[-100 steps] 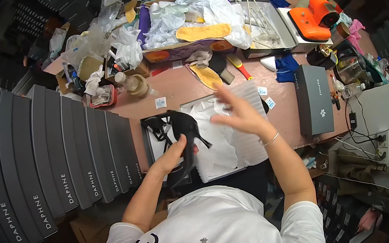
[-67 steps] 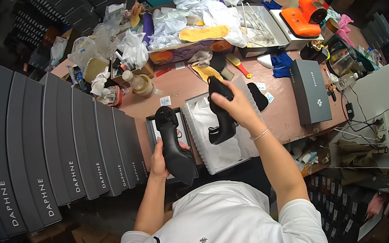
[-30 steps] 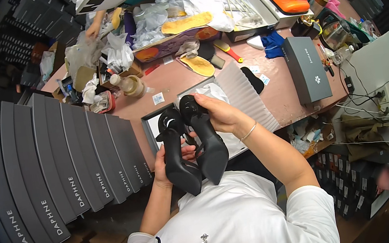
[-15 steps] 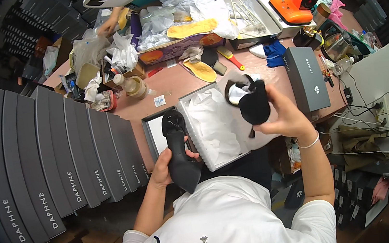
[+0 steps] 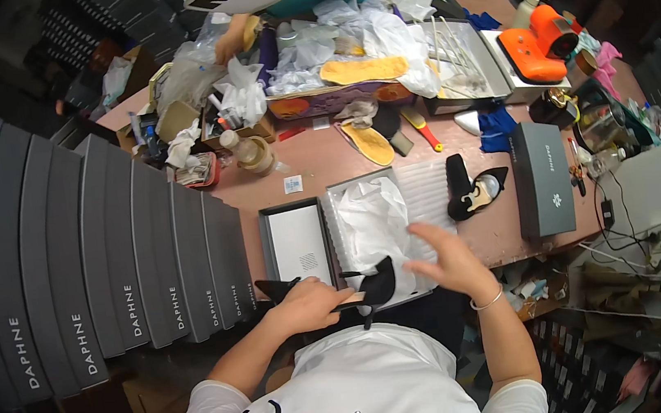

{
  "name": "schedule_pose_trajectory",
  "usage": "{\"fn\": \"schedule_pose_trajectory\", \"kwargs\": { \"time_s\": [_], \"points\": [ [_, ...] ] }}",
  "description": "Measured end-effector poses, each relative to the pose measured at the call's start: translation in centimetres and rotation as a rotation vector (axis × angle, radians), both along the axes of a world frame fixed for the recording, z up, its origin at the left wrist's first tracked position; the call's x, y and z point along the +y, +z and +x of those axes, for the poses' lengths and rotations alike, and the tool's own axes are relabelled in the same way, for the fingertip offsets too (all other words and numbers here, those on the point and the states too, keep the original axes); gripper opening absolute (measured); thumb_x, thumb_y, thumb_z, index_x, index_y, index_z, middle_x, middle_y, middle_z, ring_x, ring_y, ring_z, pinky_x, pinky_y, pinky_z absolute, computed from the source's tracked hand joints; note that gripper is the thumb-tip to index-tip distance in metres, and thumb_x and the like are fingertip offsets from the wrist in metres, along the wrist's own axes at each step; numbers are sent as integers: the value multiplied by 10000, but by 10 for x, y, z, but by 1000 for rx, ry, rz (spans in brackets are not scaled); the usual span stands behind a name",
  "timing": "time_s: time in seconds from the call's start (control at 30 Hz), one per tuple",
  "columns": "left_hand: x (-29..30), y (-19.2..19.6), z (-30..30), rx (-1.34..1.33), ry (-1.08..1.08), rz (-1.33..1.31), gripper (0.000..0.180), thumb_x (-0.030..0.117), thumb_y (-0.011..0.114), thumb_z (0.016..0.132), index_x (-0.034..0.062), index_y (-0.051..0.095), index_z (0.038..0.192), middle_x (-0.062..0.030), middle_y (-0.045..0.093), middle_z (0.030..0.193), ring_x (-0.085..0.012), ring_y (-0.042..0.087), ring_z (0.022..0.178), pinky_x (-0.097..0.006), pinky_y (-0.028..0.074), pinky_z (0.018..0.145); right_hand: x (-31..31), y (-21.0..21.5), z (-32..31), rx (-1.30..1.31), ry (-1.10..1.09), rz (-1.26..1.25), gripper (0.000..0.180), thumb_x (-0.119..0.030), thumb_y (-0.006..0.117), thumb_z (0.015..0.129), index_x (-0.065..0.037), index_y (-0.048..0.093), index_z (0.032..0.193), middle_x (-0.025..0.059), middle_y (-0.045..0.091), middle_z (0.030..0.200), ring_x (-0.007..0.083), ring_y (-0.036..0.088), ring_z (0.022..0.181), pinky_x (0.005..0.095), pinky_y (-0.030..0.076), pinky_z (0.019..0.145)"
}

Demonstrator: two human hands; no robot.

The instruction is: Packing finished women's shoes into boxes with tissue paper wrapping.

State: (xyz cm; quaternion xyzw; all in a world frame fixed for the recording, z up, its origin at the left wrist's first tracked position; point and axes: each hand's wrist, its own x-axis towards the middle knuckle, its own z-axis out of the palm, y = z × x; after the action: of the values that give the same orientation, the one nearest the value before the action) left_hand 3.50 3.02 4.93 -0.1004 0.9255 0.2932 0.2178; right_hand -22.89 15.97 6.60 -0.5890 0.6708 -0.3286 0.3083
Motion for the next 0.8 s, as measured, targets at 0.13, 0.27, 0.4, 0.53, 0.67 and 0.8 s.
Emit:
{"fn": "schedule_pose_trajectory", "kwargs": {
  "time_s": [0.13,0.27,0.4,0.53,0.67,0.8],
  "points": [
    [4,10,-20,223,-198,-136,286,158,638,753,110,653,1035,-36,609,714,-224,609,782,-439,350,1010,-14,-16,35,-48,495,399,1012,-579,754,672,57,379,1363,271,623,1062,377,625,950,377,495,811],
    [-1,6,-13,441,-130,-171,203,126,604,787,114,663,981,-10,571,763,-180,572,980,-560,234,1106,-4,-31,35,-171,588,535,918,-605,714,701,74,482,1273,267,636,983,367,631,876,375,498,774],
    [-6,-16,-10,729,210,-214,358,141,643,792,114,614,1148,-123,507,1252,-274,415,1282,-567,247,1091,-9,-30,48,-209,305,440,830,-509,723,720,74,483,1259,282,620,1014,385,620,934,397,487,804],
    [-56,-57,0,873,1050,-20,450,91,657,831,33,532,1260,-182,448,1344,-344,444,1249,-398,368,1042,-14,-48,32,-72,113,523,712,-448,713,740,72,516,1186,272,623,965,422,610,901,428,488,791],
    [-138,-114,17,974,1512,171,420,58,561,881,-30,484,1285,-190,510,1299,-270,499,1204,-358,387,1012,-28,-67,28,366,293,461,469,-396,687,780,-1,616,1022,182,635,885,353,635,810,424,510,712],
    [-202,-181,29,754,1662,-65,390,31,511,860,-64,513,1238,-221,536,1242,-303,529,1147,-361,403,996,-115,-27,22,231,229,95,348,-286,681,811,-8,626,1014,146,635,887,344,627,804,408,511,693]
  ]
}}
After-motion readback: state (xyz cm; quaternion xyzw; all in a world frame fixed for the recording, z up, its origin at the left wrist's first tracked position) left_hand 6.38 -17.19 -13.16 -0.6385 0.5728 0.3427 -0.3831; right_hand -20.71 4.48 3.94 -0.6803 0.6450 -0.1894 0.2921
